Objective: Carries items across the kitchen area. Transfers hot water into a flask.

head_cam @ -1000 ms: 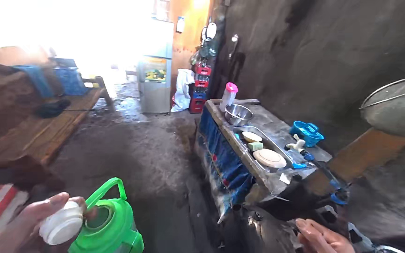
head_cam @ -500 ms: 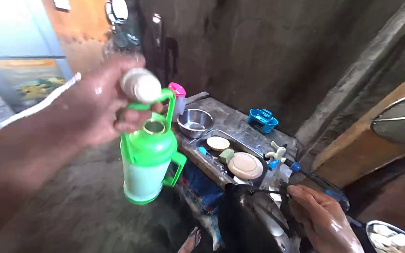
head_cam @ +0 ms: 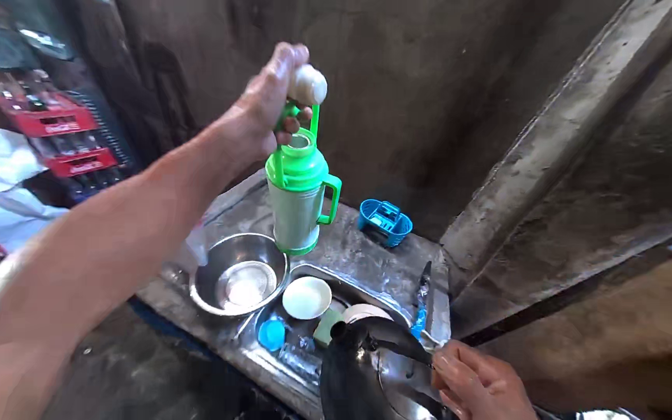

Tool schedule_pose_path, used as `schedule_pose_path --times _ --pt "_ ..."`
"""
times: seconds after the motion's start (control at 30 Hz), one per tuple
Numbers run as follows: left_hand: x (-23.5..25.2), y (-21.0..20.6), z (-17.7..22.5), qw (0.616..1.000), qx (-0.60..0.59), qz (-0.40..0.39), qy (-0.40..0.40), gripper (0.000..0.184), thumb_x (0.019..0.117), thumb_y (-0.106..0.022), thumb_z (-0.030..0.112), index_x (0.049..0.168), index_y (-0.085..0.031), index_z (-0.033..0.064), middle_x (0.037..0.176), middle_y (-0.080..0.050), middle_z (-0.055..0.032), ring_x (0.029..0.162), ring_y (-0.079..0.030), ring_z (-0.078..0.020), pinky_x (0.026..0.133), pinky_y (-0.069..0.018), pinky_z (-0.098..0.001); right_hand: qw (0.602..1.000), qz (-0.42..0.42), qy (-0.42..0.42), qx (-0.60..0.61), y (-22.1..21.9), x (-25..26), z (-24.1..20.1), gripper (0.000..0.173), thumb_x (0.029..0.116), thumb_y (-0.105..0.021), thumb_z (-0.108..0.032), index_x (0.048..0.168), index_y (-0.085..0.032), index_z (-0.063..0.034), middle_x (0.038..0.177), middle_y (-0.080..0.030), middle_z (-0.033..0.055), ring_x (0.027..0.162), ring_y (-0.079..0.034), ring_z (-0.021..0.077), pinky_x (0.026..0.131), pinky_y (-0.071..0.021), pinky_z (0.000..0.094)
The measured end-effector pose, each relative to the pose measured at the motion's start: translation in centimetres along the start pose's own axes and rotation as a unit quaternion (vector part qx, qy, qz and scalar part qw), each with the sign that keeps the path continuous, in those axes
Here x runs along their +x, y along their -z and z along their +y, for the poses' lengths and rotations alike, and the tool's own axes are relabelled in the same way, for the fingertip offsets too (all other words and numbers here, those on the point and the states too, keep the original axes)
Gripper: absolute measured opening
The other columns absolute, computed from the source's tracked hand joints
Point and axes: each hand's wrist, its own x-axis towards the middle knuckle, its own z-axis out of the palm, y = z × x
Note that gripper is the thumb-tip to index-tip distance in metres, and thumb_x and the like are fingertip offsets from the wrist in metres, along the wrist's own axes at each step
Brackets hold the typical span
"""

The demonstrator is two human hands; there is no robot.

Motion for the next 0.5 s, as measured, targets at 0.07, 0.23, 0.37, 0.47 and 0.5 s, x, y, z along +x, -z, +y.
schedule_pose_path --times 0.07,0.23,0.37,0.47,0.5 --pt "5.2 -1.6 -3.4 1.000 0.005 -0.002 0.029 0.051 0.1023 -0.038 0.066 0.115 -0.062 0.0230 0.083 -0.068 0.0014 0.051 -0.050 -0.0064 0.043 -0.0371 -0.0202 1.000 0.028 0.003 -0.011 -0.5 2.4 0.5 0.027 0.0975 -0.065 -0.032 0.074 -0.067 -0.0204 0.062 -0.057 -0.0123 0.049 -0.044 -0.0046 0.045 -0.0351 0.0140" --pt "14.3 -3.6 -12.1 0.994 0.033 -0.050 0.094 0.055 0.1002 -0.040 0.068 0.102 -0.065 0.0190 0.078 -0.062 0.0026 0.052 -0.047 -0.0070 0.047 -0.0395 -0.0239 0.993 0.105 0.017 -0.048 -2.0 8.5 1.2 0.029 0.0964 -0.064 -0.031 0.070 -0.065 -0.0171 0.059 -0.054 -0.0084 0.047 -0.042 -0.0009 0.043 -0.0334 0.0171" --pt "17.4 -4.2 -16.8 0.986 0.012 -0.084 0.146 0.054 0.1002 -0.042 0.067 0.105 -0.064 0.0174 0.081 -0.059 0.0002 0.059 -0.048 -0.0105 0.054 -0.0409 -0.0280 0.987 0.146 0.006 -0.070 -3.2 12.9 0.6 0.029 0.0947 -0.066 -0.030 0.069 -0.065 -0.0168 0.058 -0.052 -0.0085 0.047 -0.042 -0.0003 0.043 -0.0328 0.0172" --pt "18.8 -3.9 -18.3 0.980 -0.024 -0.118 0.159 0.050 0.1017 -0.042 0.065 0.099 -0.062 0.0194 0.073 -0.057 0.0022 0.051 -0.045 -0.0074 0.046 -0.0369 -0.0222 0.981 0.175 0.013 -0.082 -4.0 15.7 0.1 0.028 0.0948 -0.066 -0.027 0.069 -0.066 -0.0159 0.057 -0.053 -0.0078 0.045 -0.042 -0.0004 0.042 -0.0330 0.0165" --pt "19.2 -3.8 -18.5 0.977 -0.037 -0.135 0.163 0.050 0.1024 -0.040 0.065 0.098 -0.062 0.0201 0.072 -0.057 0.0026 0.050 -0.044 -0.0069 0.045 -0.0360 -0.0214 0.979 0.184 0.010 -0.089 -4.2 16.7 -0.1 0.028 0.0942 -0.066 -0.026 0.068 -0.066 -0.0164 0.057 -0.053 -0.0080 0.045 -0.042 -0.0005 0.042 -0.0331 0.0162"
